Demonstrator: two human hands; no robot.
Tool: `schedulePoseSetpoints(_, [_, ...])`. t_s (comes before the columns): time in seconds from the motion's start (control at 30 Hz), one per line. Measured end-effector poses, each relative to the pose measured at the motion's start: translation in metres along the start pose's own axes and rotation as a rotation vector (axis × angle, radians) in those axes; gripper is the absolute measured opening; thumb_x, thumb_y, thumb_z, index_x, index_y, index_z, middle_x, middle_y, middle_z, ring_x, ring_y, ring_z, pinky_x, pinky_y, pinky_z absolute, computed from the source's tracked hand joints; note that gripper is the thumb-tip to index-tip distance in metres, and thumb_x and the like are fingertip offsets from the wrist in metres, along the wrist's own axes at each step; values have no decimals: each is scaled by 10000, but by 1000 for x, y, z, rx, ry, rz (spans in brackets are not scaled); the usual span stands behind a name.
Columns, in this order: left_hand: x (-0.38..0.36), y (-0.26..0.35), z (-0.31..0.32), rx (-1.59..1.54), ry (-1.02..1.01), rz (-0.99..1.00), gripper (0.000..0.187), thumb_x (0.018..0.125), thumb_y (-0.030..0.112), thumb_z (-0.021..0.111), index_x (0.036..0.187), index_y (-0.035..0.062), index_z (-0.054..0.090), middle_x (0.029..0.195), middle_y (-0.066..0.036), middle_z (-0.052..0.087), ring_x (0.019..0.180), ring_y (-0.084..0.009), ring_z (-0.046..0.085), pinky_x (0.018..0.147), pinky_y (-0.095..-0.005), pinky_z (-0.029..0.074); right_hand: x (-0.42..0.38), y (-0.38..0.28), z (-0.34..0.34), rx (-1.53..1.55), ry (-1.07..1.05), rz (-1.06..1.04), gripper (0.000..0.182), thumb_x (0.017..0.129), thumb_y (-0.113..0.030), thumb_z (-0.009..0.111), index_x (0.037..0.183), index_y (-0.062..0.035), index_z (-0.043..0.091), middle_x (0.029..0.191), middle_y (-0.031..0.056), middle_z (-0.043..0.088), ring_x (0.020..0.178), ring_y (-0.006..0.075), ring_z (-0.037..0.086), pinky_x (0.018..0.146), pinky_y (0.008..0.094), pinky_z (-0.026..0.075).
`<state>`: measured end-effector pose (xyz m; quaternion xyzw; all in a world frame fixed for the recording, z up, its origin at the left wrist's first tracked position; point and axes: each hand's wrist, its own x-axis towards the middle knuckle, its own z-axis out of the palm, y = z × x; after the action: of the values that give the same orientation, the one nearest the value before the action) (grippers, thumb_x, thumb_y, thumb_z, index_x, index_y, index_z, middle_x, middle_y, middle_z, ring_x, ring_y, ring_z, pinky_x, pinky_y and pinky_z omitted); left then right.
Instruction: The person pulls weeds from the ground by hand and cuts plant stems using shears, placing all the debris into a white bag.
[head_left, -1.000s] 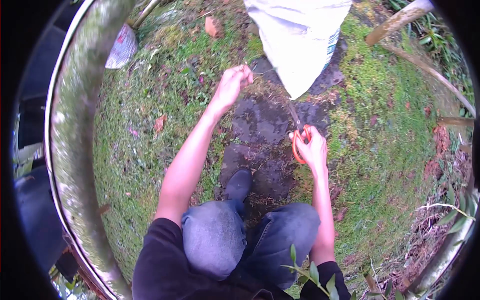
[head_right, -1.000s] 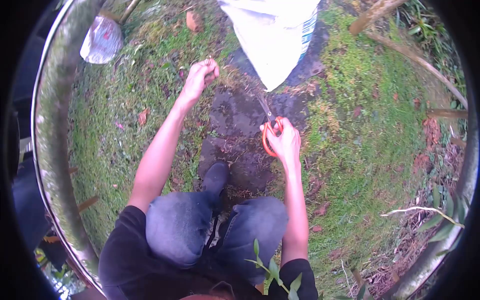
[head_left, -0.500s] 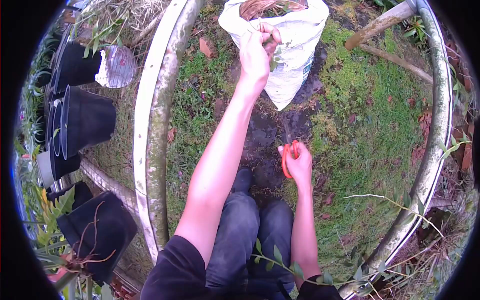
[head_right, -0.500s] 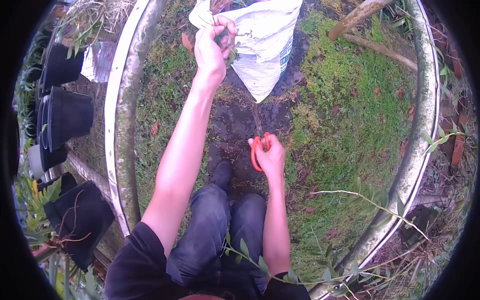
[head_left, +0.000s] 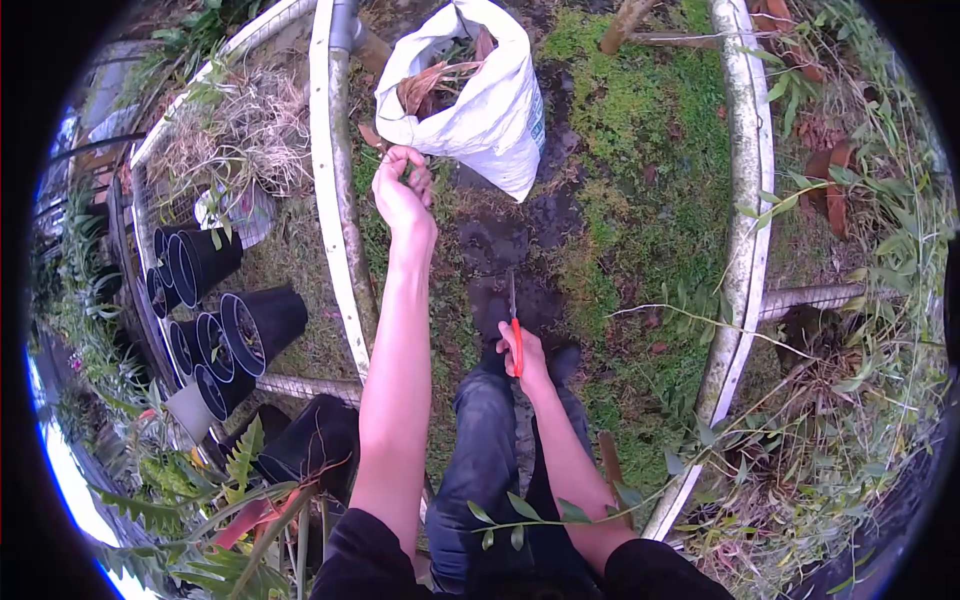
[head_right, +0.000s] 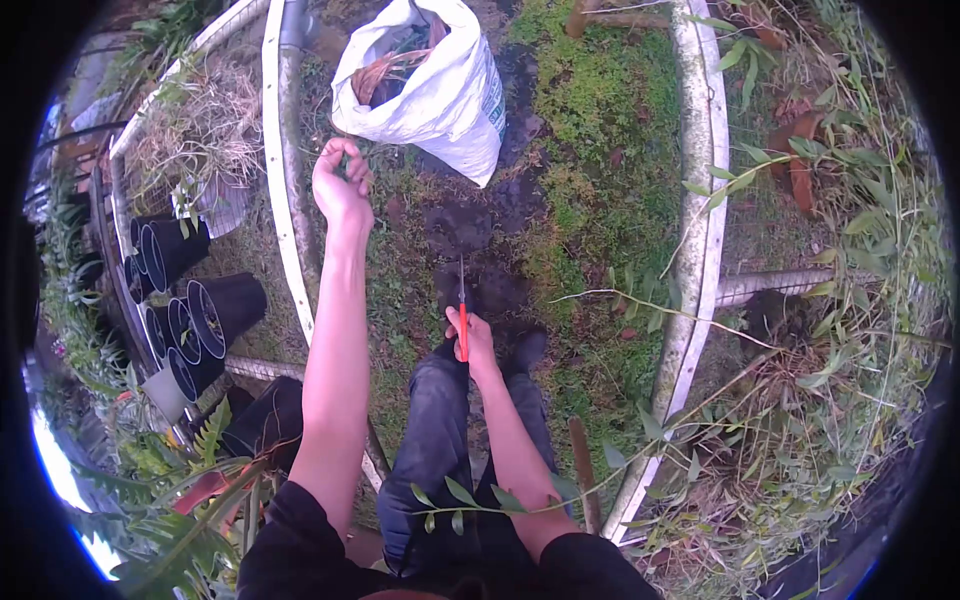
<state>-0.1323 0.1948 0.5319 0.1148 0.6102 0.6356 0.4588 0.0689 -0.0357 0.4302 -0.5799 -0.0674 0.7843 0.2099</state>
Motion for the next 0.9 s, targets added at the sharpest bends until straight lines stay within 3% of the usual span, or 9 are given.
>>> schedulePoseSetpoints(0.3, [119,45,87,85,17,99,241,996,140,376,880,73,577,680,17,443,550,-70,384,474,-231,292,34,-58,0,-88,154,29,435,909,-475,740,750,-107,570,643,-8,593,389,64,483,361,223,354])
schedulePoseSetpoints(0.4, [166,41,105,172,-139,210,234,1008,108,395,911,56,602,748,-1,521,569,-76,410,518,-227,334,50,-77,13,-150,189,1,395,932,-451,721,828,-105,564,682,9,596,369,49,440,344,224,322])
schedulePoseSetpoints(0.43, [178,39,107,229,-194,241,220,1014,105,416,937,51,615,783,-2,549,598,-77,446,569,-235,394,51,-83,19,-145,198,-18,438,904,-484,743,767,-98,587,647,-6,592,392,72,483,368,232,349])
schedulePoseSetpoints(0.47, [194,35,107,437,-228,309,217,1004,125,456,1033,17,643,890,-72,656,712,-174,609,703,-302,488,52,-86,22,-121,205,12,438,901,-486,745,772,-99,588,649,-4,592,390,73,483,366,233,349])
schedulePoseSetpoints(0.53, [206,35,101,990,-321,256,299,995,167,482,1179,-1,649,1122,-186,703,1026,-323,686,913,-399,506,56,-89,27,-81,216,69,438,897,-489,749,781,-99,589,653,-1,592,388,75,483,363,234,350])
schedulePoseSetpoints(0.63, [224,-2,68,1381,-551,162,475,951,253,562,1384,58,563,1371,-223,601,1312,-370,549,1134,-507,369,64,-88,34,-123,286,166,446,888,-498,756,778,-107,571,662,5,599,380,77,484,352,241,352])
schedulePoseSetpoints(0.67, [221,-1,64,1390,-561,192,531,964,257,597,1455,83,494,1495,-224,492,1399,-402,449,1180,-452,314,64,-89,38,-133,302,178,448,886,-499,757,775,-109,567,663,6,601,378,77,484,350,243,352])
schedulePoseSetpoints(0.77, [201,8,57,1412,-552,310,576,965,263,596,1496,88,456,1576,-213,386,1454,-470,325,1209,-504,262,69,-105,53,-126,260,206,445,894,-497,748,773,-112,562,675,5,604,381,81,482,352,246,346])
schedulePoseSetpoints(0.9, [188,6,51,1531,-534,366,603,969,291,596,1517,97,434,1597,-213,350,1478,-508,238,1232,-544,184,74,-147,76,260,119,265,419,928,-505,698,816,-117,588,711,15,616,382,92,455,355,250,333])
